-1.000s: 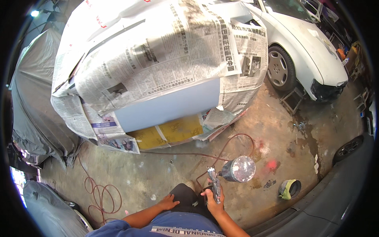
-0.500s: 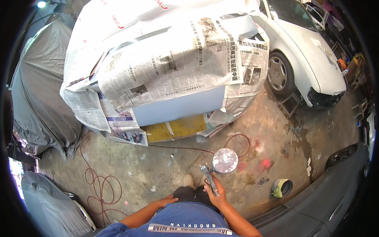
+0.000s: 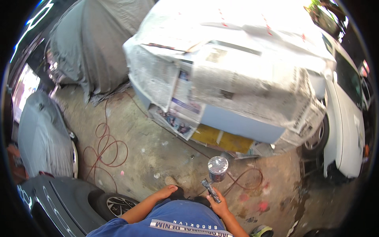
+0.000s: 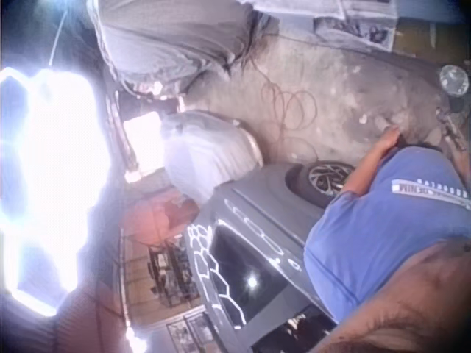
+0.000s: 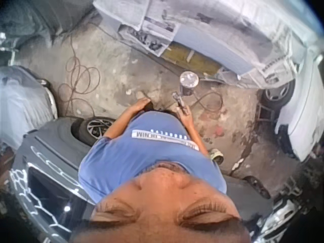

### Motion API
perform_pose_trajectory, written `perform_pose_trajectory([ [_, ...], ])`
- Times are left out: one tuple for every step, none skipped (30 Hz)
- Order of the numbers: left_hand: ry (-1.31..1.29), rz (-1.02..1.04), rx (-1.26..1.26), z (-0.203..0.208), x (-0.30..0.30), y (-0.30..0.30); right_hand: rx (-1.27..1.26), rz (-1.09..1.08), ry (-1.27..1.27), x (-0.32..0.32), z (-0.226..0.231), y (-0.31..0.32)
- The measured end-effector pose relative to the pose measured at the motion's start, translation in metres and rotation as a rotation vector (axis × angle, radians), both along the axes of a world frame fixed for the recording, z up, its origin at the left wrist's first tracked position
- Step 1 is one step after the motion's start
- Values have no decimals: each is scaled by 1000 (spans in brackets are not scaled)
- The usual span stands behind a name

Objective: The person retrieves a paint spray gun from the floor, then repeatedly adjusts its knobs and handles while holding it in both hands. The person also briefly handles a small container and a plastic chair before focusing on the spray gun.

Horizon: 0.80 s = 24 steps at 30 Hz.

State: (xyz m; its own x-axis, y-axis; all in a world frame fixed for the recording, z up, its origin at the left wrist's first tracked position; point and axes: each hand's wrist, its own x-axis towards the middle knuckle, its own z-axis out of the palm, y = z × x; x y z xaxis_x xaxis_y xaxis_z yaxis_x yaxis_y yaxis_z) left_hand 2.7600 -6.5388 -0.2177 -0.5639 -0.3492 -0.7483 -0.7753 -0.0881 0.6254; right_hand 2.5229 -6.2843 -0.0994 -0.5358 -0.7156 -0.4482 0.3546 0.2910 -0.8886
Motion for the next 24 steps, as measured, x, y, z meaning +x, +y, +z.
perform_pose_trajectory([
  [12, -15, -85, -10, 19, -8, 10, 52, -5, 1, 3, -15],
  [20, -29, -170, -21, 40, -16, 23, 103, -9, 3, 6, -32],
  [-20, -26, -228, -32, 63, -23, 44, 146, 15, 6, 10, -49],
  [-61, -26, -280, -42, 86, -33, 70, 185, 40, 9, 16, -69],
  [-108, -27, -335, -51, 112, -40, 91, 222, 62, 15, 19, -87],
  [-161, 29, -292, -61, 141, -47, 66, 240, 106, 22, 23, -106],
  [-214, 77, -246, -68, 170, -54, 43, 251, 146, 32, 28, -127],
  [-266, 115, -199, -72, 193, -64, 19, 252, 184, 44, 31, -147],
  [-253, 187, -173, -72, 207, -74, 38, 241, 169, 53, 28, -166],
  [-242, 254, -146, -70, 224, -83, 56, 226, 152, 57, 21, -184],
  [-239, 322, -114, -68, 243, -94, 79, 213, 128, 62, 18, -205],
  [-283, 431, -17, -73, 269, -104, 83, 208, 132, 73, 15, -222],
  [-327, 536, 79, -76, 295, -113, 87, 199, 136, 83, 13, -240],
  [-379, 637, 174, -84, 328, -119, 92, 187, 133, 95, 11, -255],
  [-349, 384, -88, -91, 368, -124, 69, 169, 129, 107, 10, -272],
  [-301, 108, -332, -95, 399, -132, 77, 176, 129, 116, 9, -287],
  [-222, -182, -557, -96, 416, -146, 130, 193, 199, 123, 12, -301],
  [-264, -258, -460, -95, 432, -164, 190, 212, 262, 126, 17, -315],
  [-300, -328, -369, -95, 448, -178, 185, 222, 297, 132, 17, -324],
  [-337, -402, -278, -98, 461, -192, 239, 216, 309, 142, 20, -326],
  [-608, 217, 121, -103, 463, -204, 288, 222, 328, 154, 33, -336],
  [-574, -266, -40, -107, 470, -229, 335, 222, 339, 163, 40, -340],
  [-515, -735, -207, -111, 481, -257, 290, 196, 298, 172, 25, -335],
  [-476, -713, -331, -119, 478, -280, 301, 184, 313, 180, 22, -331],
])
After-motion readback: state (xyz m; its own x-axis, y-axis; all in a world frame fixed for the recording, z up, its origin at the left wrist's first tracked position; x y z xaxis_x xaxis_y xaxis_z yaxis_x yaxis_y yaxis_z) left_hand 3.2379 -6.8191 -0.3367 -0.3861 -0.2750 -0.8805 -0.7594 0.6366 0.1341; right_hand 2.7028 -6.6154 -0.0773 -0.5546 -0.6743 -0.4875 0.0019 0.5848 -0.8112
